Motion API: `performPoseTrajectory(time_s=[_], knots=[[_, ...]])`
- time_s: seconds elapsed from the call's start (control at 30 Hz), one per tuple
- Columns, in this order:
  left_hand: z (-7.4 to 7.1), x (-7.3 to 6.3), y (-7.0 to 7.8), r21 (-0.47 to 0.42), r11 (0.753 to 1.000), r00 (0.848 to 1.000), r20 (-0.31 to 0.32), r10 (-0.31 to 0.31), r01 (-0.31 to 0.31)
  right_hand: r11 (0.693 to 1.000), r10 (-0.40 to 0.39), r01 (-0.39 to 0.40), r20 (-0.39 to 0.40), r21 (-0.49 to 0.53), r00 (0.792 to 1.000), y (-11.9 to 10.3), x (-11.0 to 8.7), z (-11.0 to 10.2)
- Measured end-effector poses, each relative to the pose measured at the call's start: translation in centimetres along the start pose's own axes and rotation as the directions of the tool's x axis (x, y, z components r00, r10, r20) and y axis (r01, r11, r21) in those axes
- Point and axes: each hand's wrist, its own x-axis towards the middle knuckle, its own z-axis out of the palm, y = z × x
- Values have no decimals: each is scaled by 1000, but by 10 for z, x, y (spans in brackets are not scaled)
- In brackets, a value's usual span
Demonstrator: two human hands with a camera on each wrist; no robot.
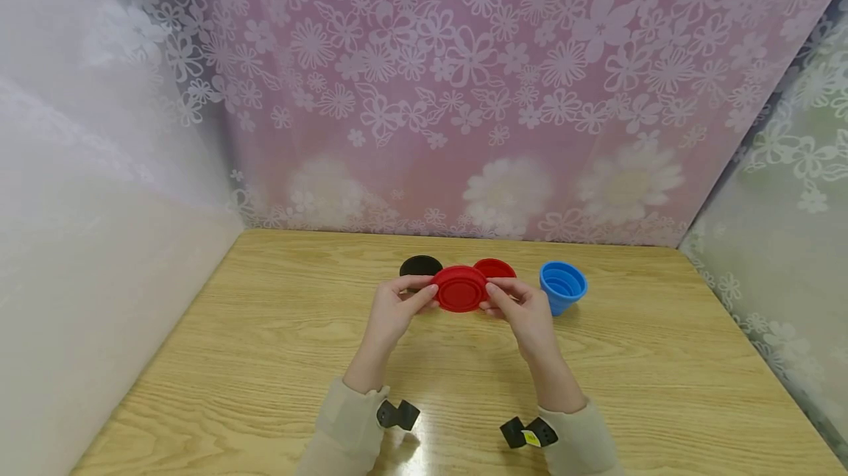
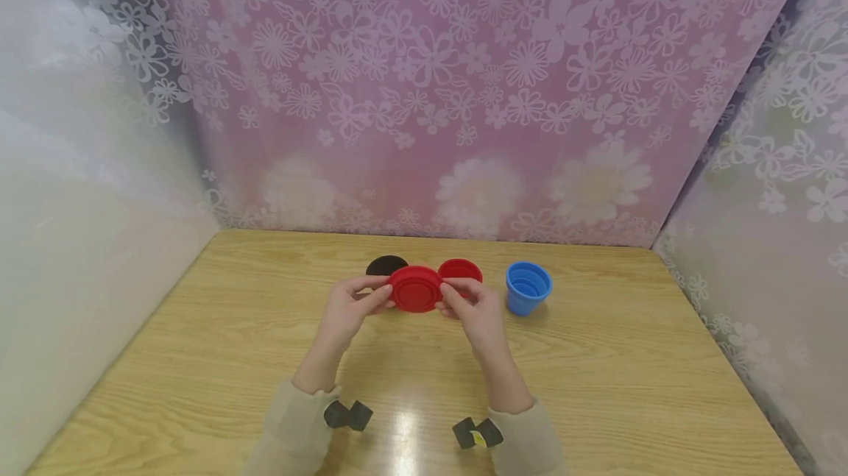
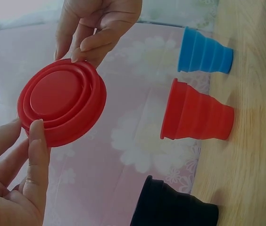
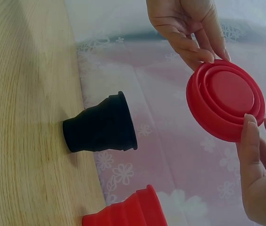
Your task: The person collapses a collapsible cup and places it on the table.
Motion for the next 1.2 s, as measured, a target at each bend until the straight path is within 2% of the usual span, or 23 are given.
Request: performPoseTrajectory(time_s=[0.57,1.2], knots=[[1,-3,5,84,994,997,-23,68,-66,1000,-22,22,-52,-5,998,1,-1,1],[0,-3,4,86,993,996,-15,88,-86,997,-47,51,-55,62,997,2,-1,1]])
